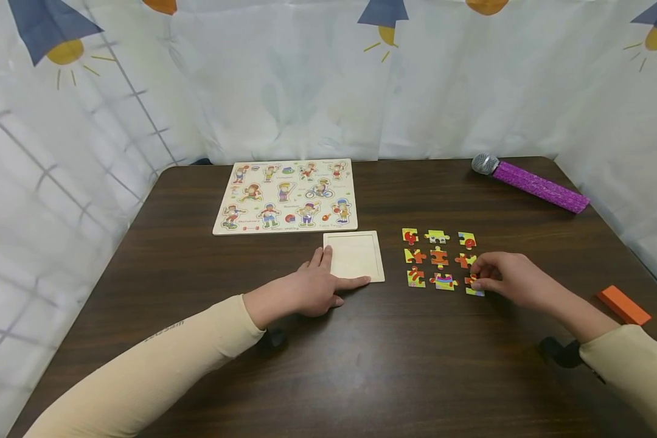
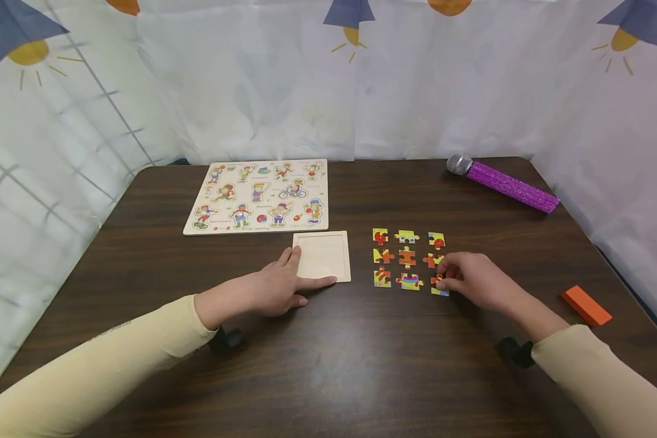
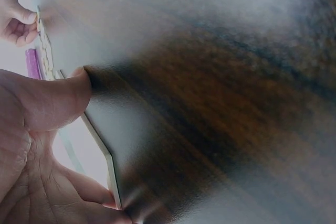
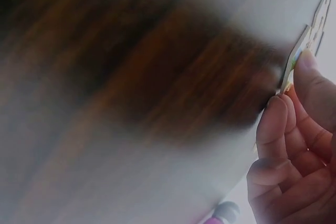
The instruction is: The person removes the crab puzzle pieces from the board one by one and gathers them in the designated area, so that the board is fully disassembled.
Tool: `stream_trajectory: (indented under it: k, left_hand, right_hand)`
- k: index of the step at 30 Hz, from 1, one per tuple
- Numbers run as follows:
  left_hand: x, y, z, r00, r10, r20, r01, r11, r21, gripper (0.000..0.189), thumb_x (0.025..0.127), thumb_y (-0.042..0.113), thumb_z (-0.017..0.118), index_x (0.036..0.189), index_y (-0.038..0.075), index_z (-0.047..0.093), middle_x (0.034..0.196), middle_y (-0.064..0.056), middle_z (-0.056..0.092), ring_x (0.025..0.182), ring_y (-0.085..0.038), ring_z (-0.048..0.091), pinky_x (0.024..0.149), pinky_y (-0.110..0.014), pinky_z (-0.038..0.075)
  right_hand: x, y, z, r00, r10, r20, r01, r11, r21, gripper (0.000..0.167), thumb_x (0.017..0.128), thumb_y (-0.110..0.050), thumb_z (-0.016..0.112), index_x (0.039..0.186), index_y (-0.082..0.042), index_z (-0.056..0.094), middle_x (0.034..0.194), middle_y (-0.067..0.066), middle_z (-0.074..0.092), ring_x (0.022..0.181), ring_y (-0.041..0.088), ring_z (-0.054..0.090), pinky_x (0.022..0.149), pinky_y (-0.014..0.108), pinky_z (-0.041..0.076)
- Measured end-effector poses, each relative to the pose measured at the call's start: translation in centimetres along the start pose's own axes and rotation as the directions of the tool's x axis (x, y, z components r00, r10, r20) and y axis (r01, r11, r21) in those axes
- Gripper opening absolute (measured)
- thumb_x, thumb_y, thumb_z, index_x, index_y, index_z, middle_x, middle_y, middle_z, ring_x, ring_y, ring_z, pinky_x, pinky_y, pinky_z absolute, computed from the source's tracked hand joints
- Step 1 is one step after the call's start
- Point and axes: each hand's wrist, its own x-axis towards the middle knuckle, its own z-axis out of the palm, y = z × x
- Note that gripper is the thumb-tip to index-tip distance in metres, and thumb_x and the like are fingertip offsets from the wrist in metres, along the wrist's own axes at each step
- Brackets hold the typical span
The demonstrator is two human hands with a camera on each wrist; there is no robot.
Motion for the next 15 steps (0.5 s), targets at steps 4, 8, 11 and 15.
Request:
stream_trajectory:
  k: [4, 8, 11, 15]
  left_hand:
    - [-0.01, -0.04, 0.03, 1.000, 0.001, -0.002, -0.001, 1.000, -0.005, 0.062, 0.105, 0.033, 0.057, 0.156, 0.055, 0.030, 0.167, -0.035, 0.003, 0.157, -0.049, 0.005, 0.123, -0.059, 0.025]
    - [-0.01, -0.08, 0.03, 1.000, 0.003, 0.001, -0.003, 1.000, -0.007, 0.062, 0.105, 0.033, 0.057, 0.156, 0.055, 0.029, 0.167, -0.035, 0.003, 0.157, -0.050, 0.005, 0.123, -0.059, 0.025]
    - [0.02, -0.06, 0.00, 1.000, 0.000, 0.008, 0.000, 1.000, -0.006, 0.062, 0.105, 0.034, 0.056, 0.156, 0.055, 0.029, 0.167, -0.034, 0.002, 0.157, -0.049, 0.004, 0.123, -0.059, 0.025]
    - [0.03, -0.04, 0.00, 1.000, -0.001, 0.009, 0.001, 1.000, -0.006, 0.062, 0.105, 0.034, 0.056, 0.156, 0.055, 0.029, 0.167, -0.034, 0.002, 0.157, -0.049, 0.004, 0.123, -0.059, 0.024]
  right_hand:
    - [0.10, -0.06, -0.02, 1.000, 0.004, 0.005, -0.004, 1.000, -0.004, 0.016, 0.090, -0.016, 0.079, 0.098, -0.006, 0.070, 0.082, -0.004, 0.066, 0.074, 0.008, 0.057, 0.063, 0.027, 0.048]
    - [0.15, 0.06, 0.00, 1.000, 0.008, 0.013, -0.008, 1.000, -0.003, 0.018, 0.090, -0.017, 0.078, 0.099, -0.004, 0.070, 0.083, -0.004, 0.067, 0.074, 0.009, 0.057, 0.062, 0.027, 0.047]
    - [0.17, 0.15, 0.02, 1.000, 0.007, 0.013, -0.007, 1.000, -0.004, 0.019, 0.090, -0.018, 0.079, 0.100, -0.004, 0.070, 0.083, -0.003, 0.067, 0.074, 0.009, 0.057, 0.062, 0.027, 0.047]
    - [0.22, 0.09, 0.08, 1.000, 0.003, 0.004, -0.002, 1.000, -0.005, 0.017, 0.089, -0.016, 0.079, 0.099, -0.005, 0.070, 0.083, -0.004, 0.067, 0.074, 0.009, 0.058, 0.063, 0.028, 0.048]
